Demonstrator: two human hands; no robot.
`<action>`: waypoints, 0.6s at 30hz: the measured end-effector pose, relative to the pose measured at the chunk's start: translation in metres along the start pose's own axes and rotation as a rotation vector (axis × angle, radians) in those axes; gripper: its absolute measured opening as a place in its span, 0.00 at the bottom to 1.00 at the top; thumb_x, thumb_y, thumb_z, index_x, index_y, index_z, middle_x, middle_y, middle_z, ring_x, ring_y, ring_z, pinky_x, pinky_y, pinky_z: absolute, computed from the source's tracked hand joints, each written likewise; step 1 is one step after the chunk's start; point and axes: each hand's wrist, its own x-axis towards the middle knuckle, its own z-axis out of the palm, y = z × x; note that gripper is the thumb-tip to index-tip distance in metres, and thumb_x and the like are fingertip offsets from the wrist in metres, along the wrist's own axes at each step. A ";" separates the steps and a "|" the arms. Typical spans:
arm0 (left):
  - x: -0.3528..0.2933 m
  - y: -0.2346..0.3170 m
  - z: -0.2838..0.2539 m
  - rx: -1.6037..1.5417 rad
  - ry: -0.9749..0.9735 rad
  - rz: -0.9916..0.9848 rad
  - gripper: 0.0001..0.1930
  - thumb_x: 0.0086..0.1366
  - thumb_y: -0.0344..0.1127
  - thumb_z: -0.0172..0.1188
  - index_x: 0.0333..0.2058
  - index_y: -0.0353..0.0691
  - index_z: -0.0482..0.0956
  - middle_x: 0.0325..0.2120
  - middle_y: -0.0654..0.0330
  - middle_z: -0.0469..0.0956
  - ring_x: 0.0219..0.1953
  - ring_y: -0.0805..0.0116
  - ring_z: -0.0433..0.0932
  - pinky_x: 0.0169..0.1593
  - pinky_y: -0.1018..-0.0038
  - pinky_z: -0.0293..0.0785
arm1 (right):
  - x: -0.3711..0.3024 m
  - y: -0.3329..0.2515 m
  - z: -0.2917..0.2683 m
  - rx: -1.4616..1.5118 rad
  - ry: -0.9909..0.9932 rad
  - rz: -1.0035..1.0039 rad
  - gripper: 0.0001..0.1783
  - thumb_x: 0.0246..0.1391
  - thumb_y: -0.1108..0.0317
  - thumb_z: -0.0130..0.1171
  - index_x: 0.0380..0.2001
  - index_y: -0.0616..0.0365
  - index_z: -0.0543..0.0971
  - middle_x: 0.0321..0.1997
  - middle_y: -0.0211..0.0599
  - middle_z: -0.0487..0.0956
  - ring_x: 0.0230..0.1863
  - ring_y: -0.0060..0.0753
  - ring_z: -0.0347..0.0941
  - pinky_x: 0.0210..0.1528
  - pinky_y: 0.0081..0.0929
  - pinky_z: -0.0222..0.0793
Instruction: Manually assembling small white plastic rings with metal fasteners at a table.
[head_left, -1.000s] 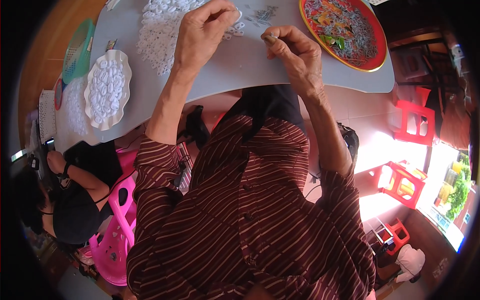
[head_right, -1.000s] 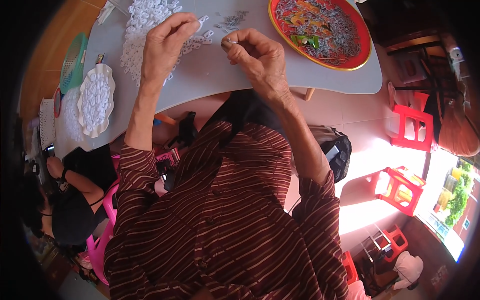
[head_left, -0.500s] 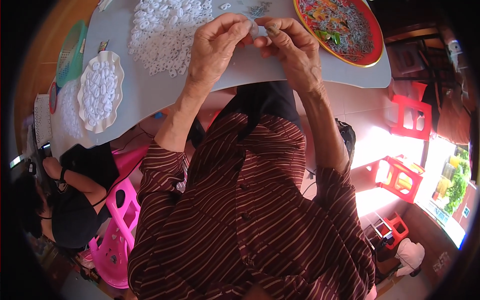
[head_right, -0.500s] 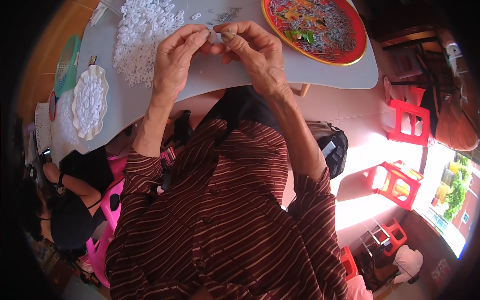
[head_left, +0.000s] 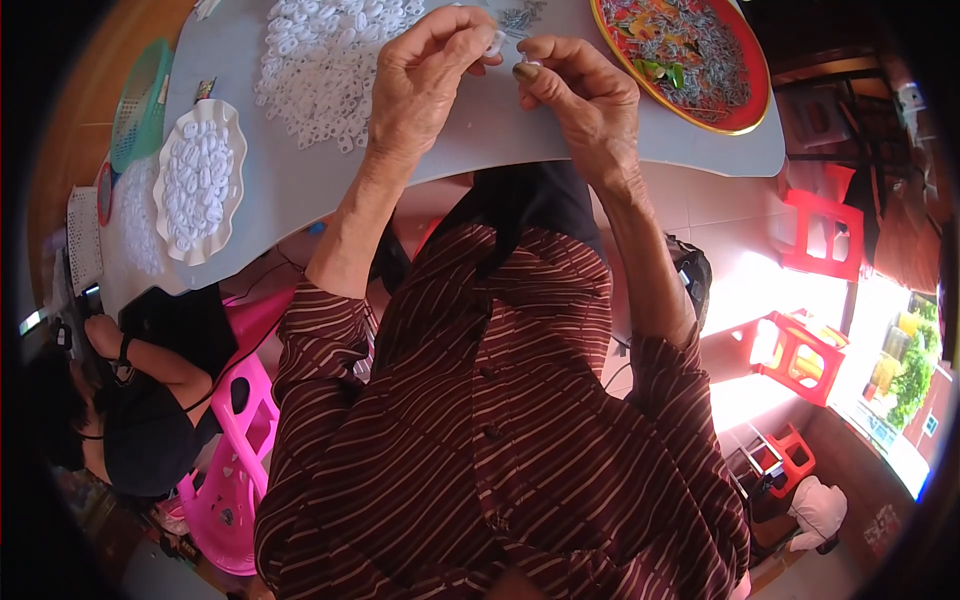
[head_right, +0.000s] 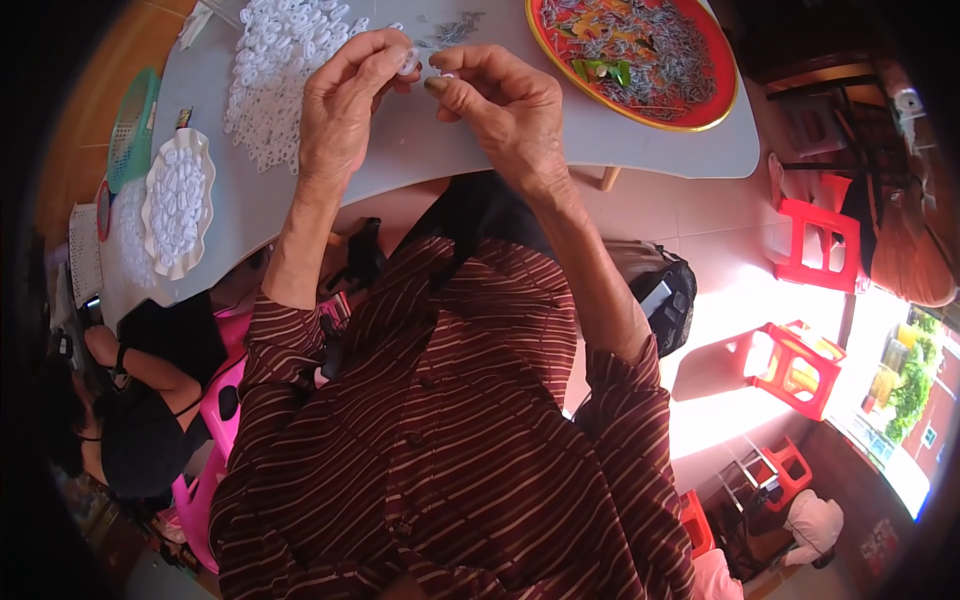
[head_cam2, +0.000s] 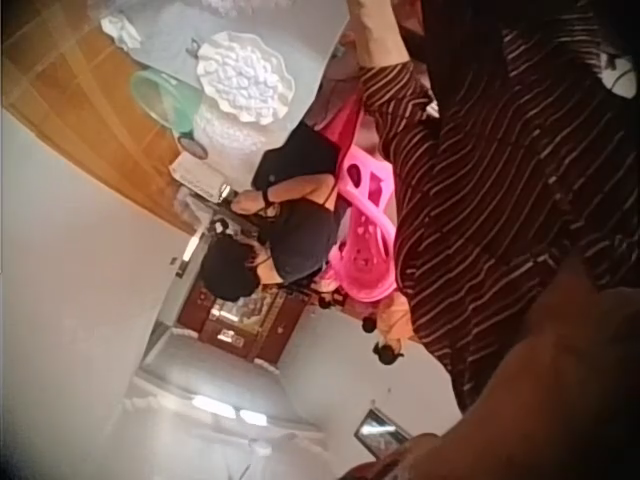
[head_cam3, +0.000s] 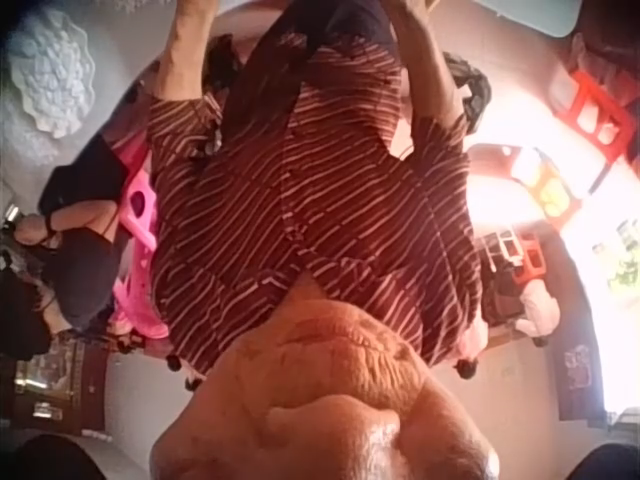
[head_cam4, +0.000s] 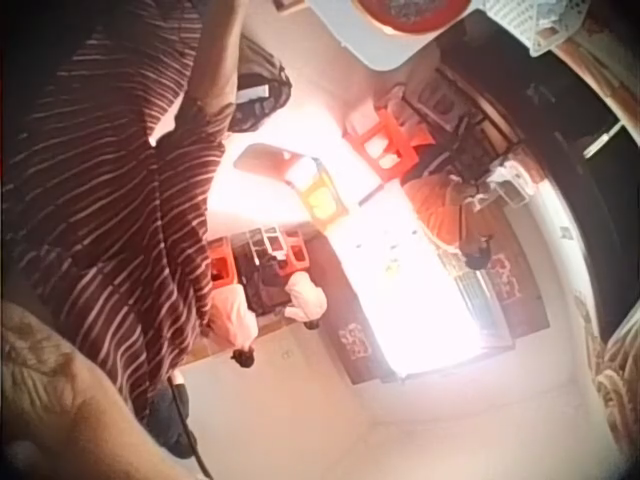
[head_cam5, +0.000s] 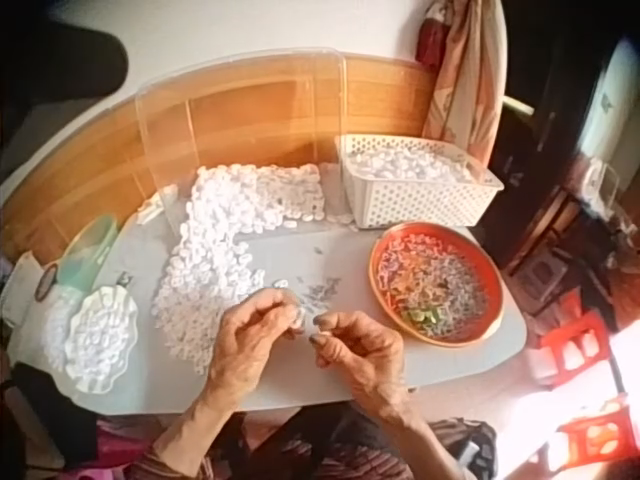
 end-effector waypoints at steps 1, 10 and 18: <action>0.000 0.001 0.002 -0.006 0.023 0.005 0.08 0.62 0.31 0.56 0.38 0.34 0.77 0.30 0.64 0.76 0.32 0.78 0.72 0.39 0.82 0.68 | 0.000 0.000 0.001 -0.005 -0.007 -0.023 0.10 0.51 0.73 0.61 0.37 0.64 0.76 0.29 0.31 0.78 0.27 0.17 0.73 0.31 0.15 0.71; -0.001 -0.001 0.003 0.073 -0.007 0.109 0.09 0.62 0.31 0.57 0.40 0.34 0.76 0.31 0.65 0.75 0.33 0.78 0.73 0.39 0.81 0.70 | 0.000 -0.001 0.003 0.033 -0.030 -0.017 0.16 0.50 0.75 0.61 0.42 0.64 0.70 0.30 0.33 0.77 0.28 0.20 0.74 0.32 0.15 0.72; 0.003 0.008 0.004 0.414 -0.056 0.174 0.08 0.61 0.32 0.59 0.37 0.35 0.77 0.29 0.66 0.76 0.31 0.81 0.72 0.37 0.84 0.69 | 0.000 -0.003 0.000 0.003 -0.041 -0.021 0.18 0.50 0.74 0.61 0.44 0.64 0.71 0.30 0.34 0.77 0.28 0.20 0.74 0.32 0.15 0.72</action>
